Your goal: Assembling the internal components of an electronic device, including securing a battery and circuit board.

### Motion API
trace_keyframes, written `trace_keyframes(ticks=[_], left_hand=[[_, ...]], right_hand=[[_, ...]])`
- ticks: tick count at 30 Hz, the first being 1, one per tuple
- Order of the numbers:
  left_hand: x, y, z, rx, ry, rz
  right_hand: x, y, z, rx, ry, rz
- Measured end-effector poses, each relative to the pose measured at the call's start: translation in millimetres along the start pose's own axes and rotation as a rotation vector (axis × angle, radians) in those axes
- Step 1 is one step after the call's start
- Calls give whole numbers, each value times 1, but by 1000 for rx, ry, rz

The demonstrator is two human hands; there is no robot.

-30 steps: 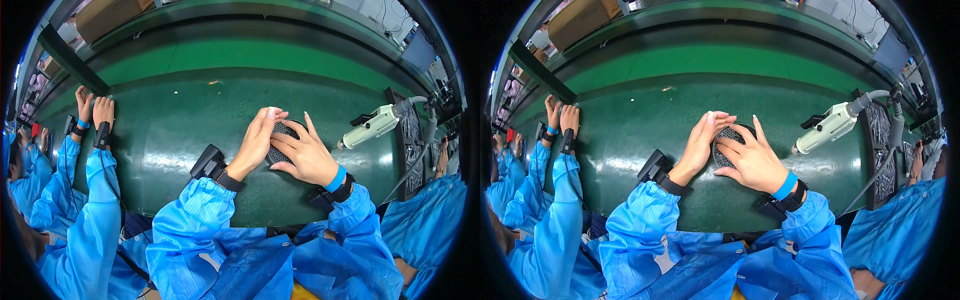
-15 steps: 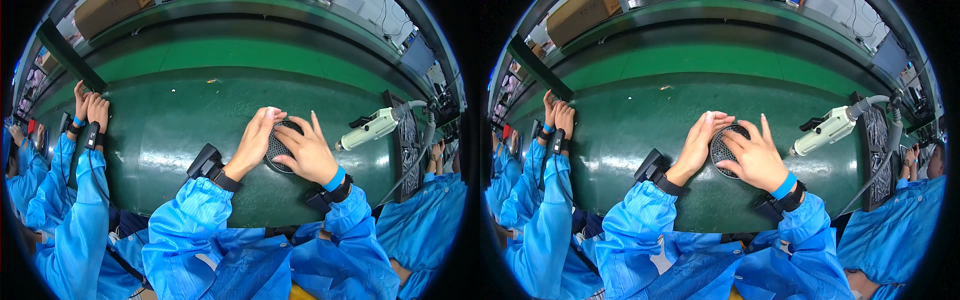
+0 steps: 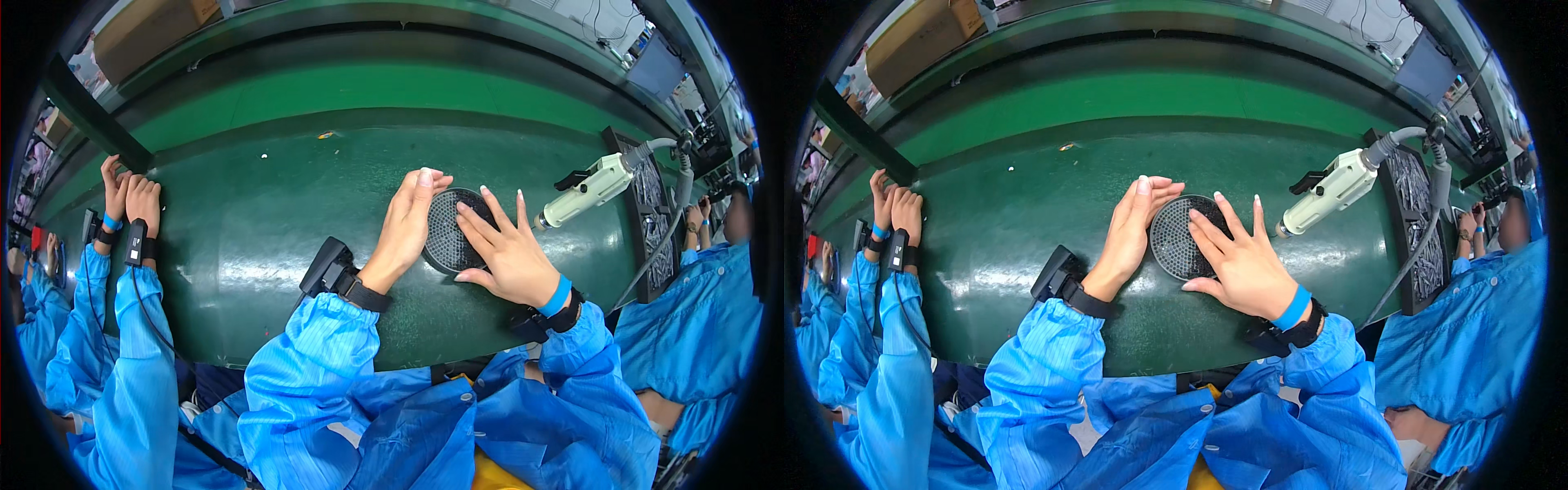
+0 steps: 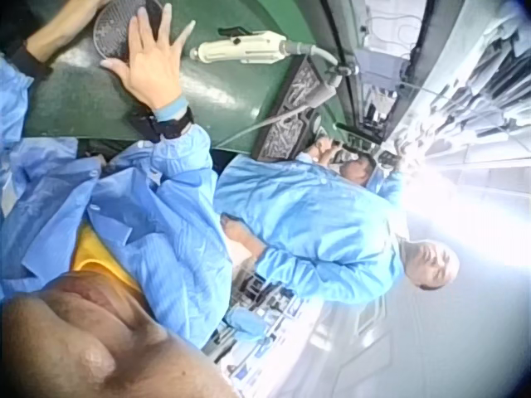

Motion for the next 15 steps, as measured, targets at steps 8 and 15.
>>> trace_keyframes(ticks=[8,15], left_hand=[[9,6,5,67,34,59],[3,-7,-1,51,-1,33]], right_hand=[[13,5,5,7,-4,-9],[12,-21,4,-72,7,78]])
Point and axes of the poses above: each hand's wrist, its own y-axis towards the middle knuckle, its own z-axis out of the palm, x = y × z, the point moved 8 cm from there along y, towards the middle knuckle, and after that the axes turned 6 degrees about -y, right-handed, at the moved point
